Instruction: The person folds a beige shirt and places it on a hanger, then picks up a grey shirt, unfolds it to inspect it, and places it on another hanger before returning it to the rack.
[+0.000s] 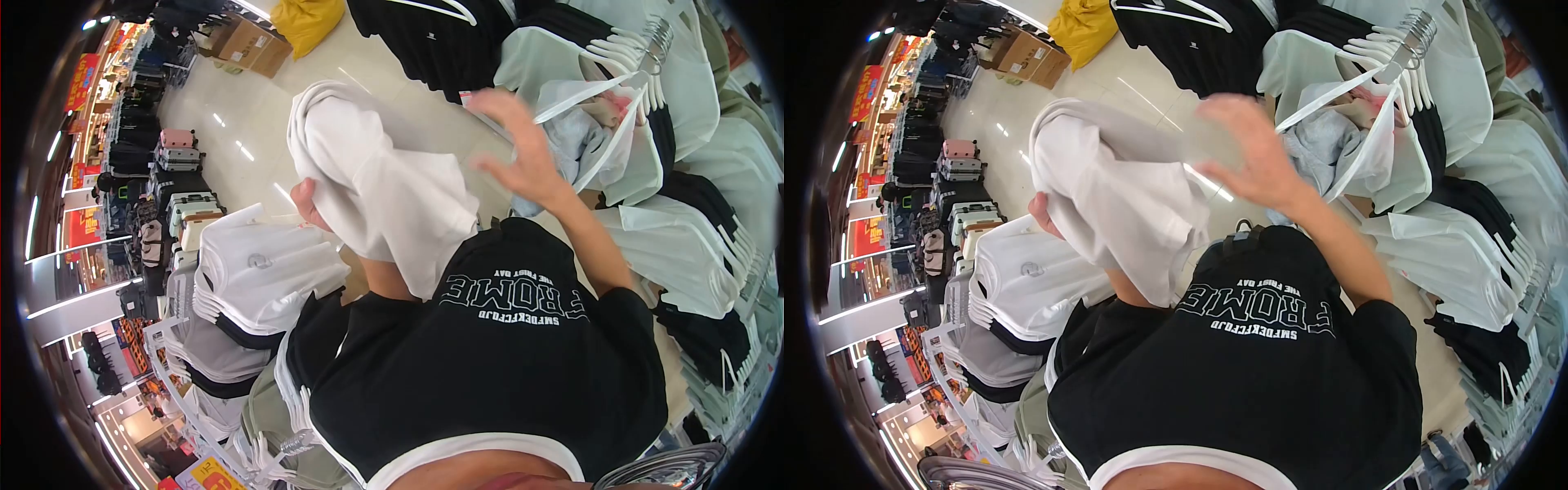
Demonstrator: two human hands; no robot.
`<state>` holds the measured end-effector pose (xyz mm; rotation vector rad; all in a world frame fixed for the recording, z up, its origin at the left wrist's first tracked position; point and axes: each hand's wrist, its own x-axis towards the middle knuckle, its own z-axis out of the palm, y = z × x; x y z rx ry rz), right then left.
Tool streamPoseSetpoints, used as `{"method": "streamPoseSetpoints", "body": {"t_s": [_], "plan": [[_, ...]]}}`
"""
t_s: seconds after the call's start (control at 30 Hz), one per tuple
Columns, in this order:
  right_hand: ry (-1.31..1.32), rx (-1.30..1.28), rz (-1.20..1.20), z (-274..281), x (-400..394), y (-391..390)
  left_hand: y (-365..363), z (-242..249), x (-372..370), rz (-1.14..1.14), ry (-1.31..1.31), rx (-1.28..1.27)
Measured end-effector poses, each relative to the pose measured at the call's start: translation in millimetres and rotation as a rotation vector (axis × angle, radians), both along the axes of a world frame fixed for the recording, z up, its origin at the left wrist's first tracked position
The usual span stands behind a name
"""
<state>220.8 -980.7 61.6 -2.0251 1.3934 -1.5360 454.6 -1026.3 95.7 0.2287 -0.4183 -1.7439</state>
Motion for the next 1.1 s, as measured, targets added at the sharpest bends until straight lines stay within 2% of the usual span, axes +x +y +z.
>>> {"method": "streamPoseSetpoints", "body": {"t_s": [0.13,0.23,0.33,0.37,0.47,0.53,0.57,0.63,0.7,0.73,0.83,0.87,0.97,1.0,1.1], "plan": [[-0.235,0.298,0.558,-28.1,22.2,11.5,-17.5,6.0,-10.8,0.044,-0.070,-0.051],[-0.290,0.697,0.474,-24.3,34.6,24.9,-16.2,10.6,-19.0,0.091,-0.139,-0.040],[-0.384,0.670,0.487,-13.9,28.8,15.8,-14.4,13.9,-18.3,0.021,-0.143,-0.004],[-0.549,0.684,0.505,-9.7,26.9,16.7,-15.2,15.2,-16.9,-0.016,-0.131,0.007],[-1.001,0.639,0.526,11.1,22.4,21.5,-22.6,14.0,-10.3,-0.128,-0.358,0.102],[-1.224,0.638,0.633,18.7,20.3,15.9,-13.0,5.7,-21.0,-0.039,-0.483,0.256],[-1.302,0.653,0.603,22.7,24.6,12.8,-6.0,1.9,-29.6,0.007,-0.544,0.331],[-1.459,0.670,0.537,31.0,33.1,6.4,3.0,-5.7,-37.4,-0.091,-0.600,0.242],[-1.468,0.692,0.533,32.3,35.3,-1.3,-2.0,-30.4,-33.3,-0.211,-0.688,0.201],[-1.483,0.654,0.484,35.7,38.3,-2.6,4.2,-36.3,-36.5,-0.170,-0.724,0.099],[-1.492,0.658,0.494,38.9,34.0,-5.7,22.2,-48.6,-47.1,0.322,-1.516,-0.411],[-1.464,0.618,0.484,33.7,33.7,-8.7,26.5,-57.7,-45.6,0.397,-1.357,-0.418],[-1.483,0.638,0.354,44.5,34.0,-6.7,31.0,-63.0,-40.9,0.715,-1.140,-0.817],[-1.517,0.608,0.282,50.5,36.8,-6.4,36.4,-64.0,-45.4,0.601,-1.046,-0.805],[-1.651,0.551,0.327,39.4,36.2,-7.7,43.4,-50.2,-53.2,0.569,-1.321,-1.023]]}}
